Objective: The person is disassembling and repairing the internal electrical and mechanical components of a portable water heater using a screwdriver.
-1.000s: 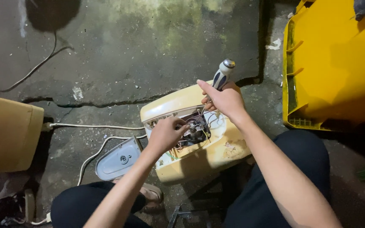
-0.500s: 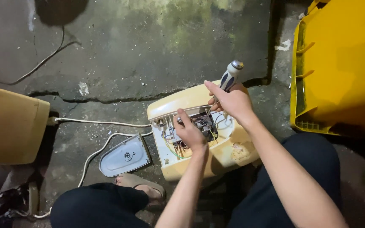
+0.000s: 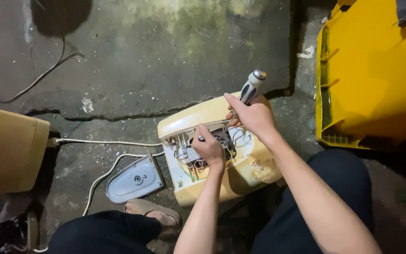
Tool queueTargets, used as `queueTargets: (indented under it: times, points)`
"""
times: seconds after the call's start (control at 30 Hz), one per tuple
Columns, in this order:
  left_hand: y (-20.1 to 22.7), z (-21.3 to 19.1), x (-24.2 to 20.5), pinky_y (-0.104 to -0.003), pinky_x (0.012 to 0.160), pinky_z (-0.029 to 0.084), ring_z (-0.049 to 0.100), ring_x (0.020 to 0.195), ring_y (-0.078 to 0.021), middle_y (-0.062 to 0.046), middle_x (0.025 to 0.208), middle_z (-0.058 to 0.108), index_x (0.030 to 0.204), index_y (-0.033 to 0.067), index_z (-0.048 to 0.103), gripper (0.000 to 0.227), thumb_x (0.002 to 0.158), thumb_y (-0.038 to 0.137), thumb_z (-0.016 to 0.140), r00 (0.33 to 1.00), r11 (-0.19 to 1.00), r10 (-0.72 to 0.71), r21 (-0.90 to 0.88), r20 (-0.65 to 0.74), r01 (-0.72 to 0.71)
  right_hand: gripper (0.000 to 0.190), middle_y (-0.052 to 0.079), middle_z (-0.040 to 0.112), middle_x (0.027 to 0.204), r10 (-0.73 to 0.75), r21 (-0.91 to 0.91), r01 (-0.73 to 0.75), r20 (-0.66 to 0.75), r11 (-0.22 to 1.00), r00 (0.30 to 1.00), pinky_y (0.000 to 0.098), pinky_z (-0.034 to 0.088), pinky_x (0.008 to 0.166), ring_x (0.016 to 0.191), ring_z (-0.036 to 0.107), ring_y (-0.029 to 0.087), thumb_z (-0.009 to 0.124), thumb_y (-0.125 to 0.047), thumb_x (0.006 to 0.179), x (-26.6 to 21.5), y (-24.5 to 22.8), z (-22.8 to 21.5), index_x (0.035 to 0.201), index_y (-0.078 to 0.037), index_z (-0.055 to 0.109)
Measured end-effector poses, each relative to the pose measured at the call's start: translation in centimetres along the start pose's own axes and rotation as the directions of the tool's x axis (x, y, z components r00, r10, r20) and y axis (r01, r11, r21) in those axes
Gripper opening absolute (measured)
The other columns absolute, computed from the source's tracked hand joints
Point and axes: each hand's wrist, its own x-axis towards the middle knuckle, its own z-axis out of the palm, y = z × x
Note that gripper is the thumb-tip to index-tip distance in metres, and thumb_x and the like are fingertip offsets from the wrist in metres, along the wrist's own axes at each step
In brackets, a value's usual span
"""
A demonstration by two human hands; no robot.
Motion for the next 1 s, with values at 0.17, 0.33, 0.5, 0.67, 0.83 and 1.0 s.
queueTargets:
  times: [0.17, 0.33, 0.5, 0.67, 0.83, 1.0]
  points:
    - [3.2, -1.4, -0.6, -0.027, 0.068, 0.042, 0.044, 0.066, -0.0096, -0.007, 0.053, 0.051, 0.061, 0.0103, 0.051, 0.050, 0.108, 0.027, 0.053, 0.994, 1.000, 0.006, -0.023, 0.110, -0.003, 0.029, 0.014, 0.074, 0.076, -0.158, 0.010, 0.160, -0.076, 0.987, 0.984, 0.0370, 0.059, 0.073, 0.073, 0.074, 0.023, 0.067, -0.031, 0.089, -1.5, -0.9, 0.7, 0.078, -0.009, 0.080]
    - [4.0, -2.3, -0.8, -0.031, 0.071, 0.045, 0.050, 0.069, -0.0140, -0.013, 0.059, 0.050, 0.071, 0.0071, 0.054, 0.045, 0.110, 0.028, 0.048, 0.980, 0.999, 0.021, 0.025, 0.197, -0.027, 0.032, 0.015, 0.066, 0.063, -0.248, 0.304, 0.262, -0.084, 0.916, 0.965, 0.0285, 0.057, 0.048, 0.050, 0.066, 0.019, 0.061, -0.022, 0.096, 0.5, 0.4, 1.2, 0.072, -0.002, 0.069]
    - [1.9, -2.3, -1.2, -0.041, 0.075, 0.047, 0.058, 0.067, -0.0275, -0.011, 0.062, 0.057, 0.105, 0.0093, 0.061, 0.030, 0.109, 0.030, 0.041, 0.962, 0.997, -0.042, 0.075, 0.271, 0.023, 0.033, 0.015, 0.062, 0.059, -0.076, 0.492, 0.073, -0.014, 0.868, 0.997, 0.0271, 0.050, 0.050, 0.049, 0.060, 0.018, 0.065, -0.026, 0.094, 2.4, 1.4, 2.8, 0.073, 0.000, 0.065]
    - [1.9, -2.4, -1.7, -0.049, 0.086, 0.051, 0.067, 0.087, -0.0451, -0.024, 0.083, 0.068, 0.121, 0.0135, 0.062, 0.028, 0.104, 0.024, 0.043, 0.952, 0.996, -0.073, 0.061, 0.296, 0.058, 0.029, 0.012, 0.058, 0.053, -0.059, 0.333, 0.024, 0.095, 0.943, 0.994, 0.0261, 0.041, 0.040, 0.042, 0.054, 0.016, 0.071, -0.029, 0.087, 4.9, 1.3, 5.0, 0.072, -0.004, 0.068]
    - [1.5, -2.7, -2.0, -0.048, 0.093, 0.052, 0.070, 0.099, -0.0422, -0.021, 0.099, 0.074, 0.123, 0.0166, 0.062, 0.028, 0.101, 0.016, 0.046, 0.952, 0.999, -0.045, 0.033, 0.303, 0.037, 0.028, 0.011, 0.052, 0.052, 0.021, 0.266, -0.093, 0.260, 0.959, 0.965, 0.0239, 0.033, 0.038, 0.040, 0.043, 0.013, 0.069, -0.028, 0.085, 5.9, 1.2, 7.1, 0.075, -0.002, 0.065]
    - [2.6, -3.0, -2.1, -0.047, 0.089, 0.053, 0.072, 0.093, -0.0434, -0.019, 0.096, 0.075, 0.118, 0.0191, 0.064, 0.025, 0.105, 0.029, 0.045, 0.949, 0.996, -0.090, 0.032, 0.302, 0.084, 0.019, 0.006, 0.044, 0.050, 0.075, 0.190, -0.147, 0.341, 0.971, 0.937, 0.0295, 0.032, 0.035, 0.035, 0.035, 0.010, 0.064, -0.023, 0.080, 8.3, 2.4, 8.9, 0.077, -0.004, 0.061]
